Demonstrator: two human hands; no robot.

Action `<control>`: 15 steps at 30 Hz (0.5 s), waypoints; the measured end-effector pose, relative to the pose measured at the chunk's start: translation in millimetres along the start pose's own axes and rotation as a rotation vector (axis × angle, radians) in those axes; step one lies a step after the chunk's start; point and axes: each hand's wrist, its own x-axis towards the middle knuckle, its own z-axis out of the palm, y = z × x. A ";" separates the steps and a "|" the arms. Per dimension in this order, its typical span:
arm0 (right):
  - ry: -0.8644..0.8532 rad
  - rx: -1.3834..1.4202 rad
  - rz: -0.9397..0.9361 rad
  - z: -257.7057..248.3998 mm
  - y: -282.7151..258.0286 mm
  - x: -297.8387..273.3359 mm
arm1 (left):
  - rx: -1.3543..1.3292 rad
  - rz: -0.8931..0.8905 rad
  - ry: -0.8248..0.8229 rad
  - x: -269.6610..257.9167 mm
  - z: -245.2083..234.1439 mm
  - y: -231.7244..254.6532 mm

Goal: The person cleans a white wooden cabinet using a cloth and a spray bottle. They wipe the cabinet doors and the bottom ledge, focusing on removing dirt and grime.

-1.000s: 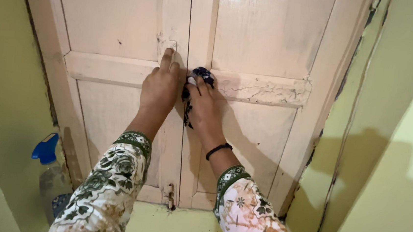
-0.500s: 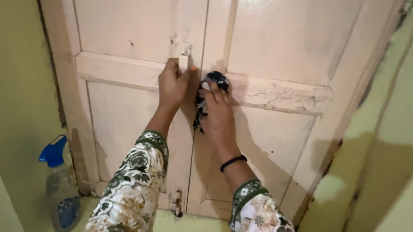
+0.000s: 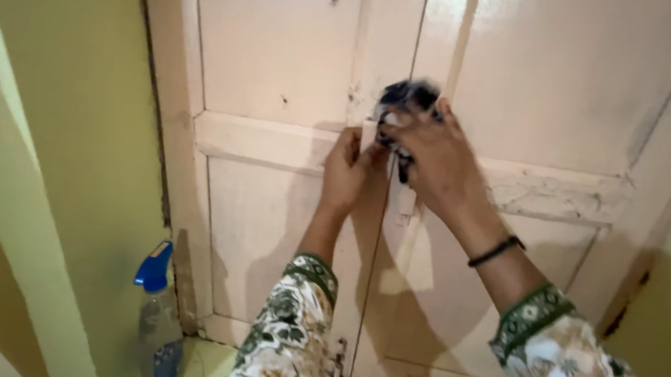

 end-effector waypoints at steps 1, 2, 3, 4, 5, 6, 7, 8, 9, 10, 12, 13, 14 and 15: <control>-0.018 -0.032 -0.007 0.5 -2.4 7.8 | 0.008 0.052 -0.003 -0.5 0.3 0.6; -0.036 -0.059 -0.009 3.5 -6.5 13.5 | 0.023 0.004 0.004 -2.0 1.5 2.1; -0.054 -0.086 -0.012 5.6 -8.6 17.0 | 0.038 -0.045 0.012 -3.7 3.7 4.6; -0.061 -0.107 -0.005 3.3 -4.9 18.0 | 0.050 -0.089 0.021 -4.6 4.2 8.4; -0.067 -0.127 0.003 -1.4 1.6 17.2 | 0.040 -0.084 0.015 -8.4 1.2 13.3; -0.068 -0.157 0.009 -7.7 11.2 22.1 | 0.023 -0.069 0.008 -8.4 2.4 18.5; -0.023 -0.213 0.015 -11.3 19.1 33.0 | 0.007 -0.054 0.001 -6.1 4.6 23.1; 0.016 -0.259 0.025 -11.9 24.4 44.4 | 0.013 -0.090 -0.002 -6.0 4.2 26.7; 0.057 -0.305 0.036 -12.8 30.0 55.3 | 0.020 -0.125 -0.004 -5.6 4.0 28.9; 0.128 -0.245 0.036 -13.2 34.4 63.9 | 0.030 -0.169 -0.008 -6.5 2.1 29.5; 0.263 -0.128 0.035 -13.0 40.1 76.3 | -0.044 -0.189 -0.024 -4.2 2.7 26.3; 0.310 -0.106 0.056 -5.5 34.5 75.7 | -0.084 -0.200 -0.030 -4.6 2.8 23.5; 0.350 -0.086 0.073 5.7 24.6 71.3 | -0.070 -0.202 -0.022 -5.7 3.9 20.0; 0.390 -0.066 0.091 14.0 17.5 64.6 | -0.057 -0.204 -0.015 -3.8 4.7 16.7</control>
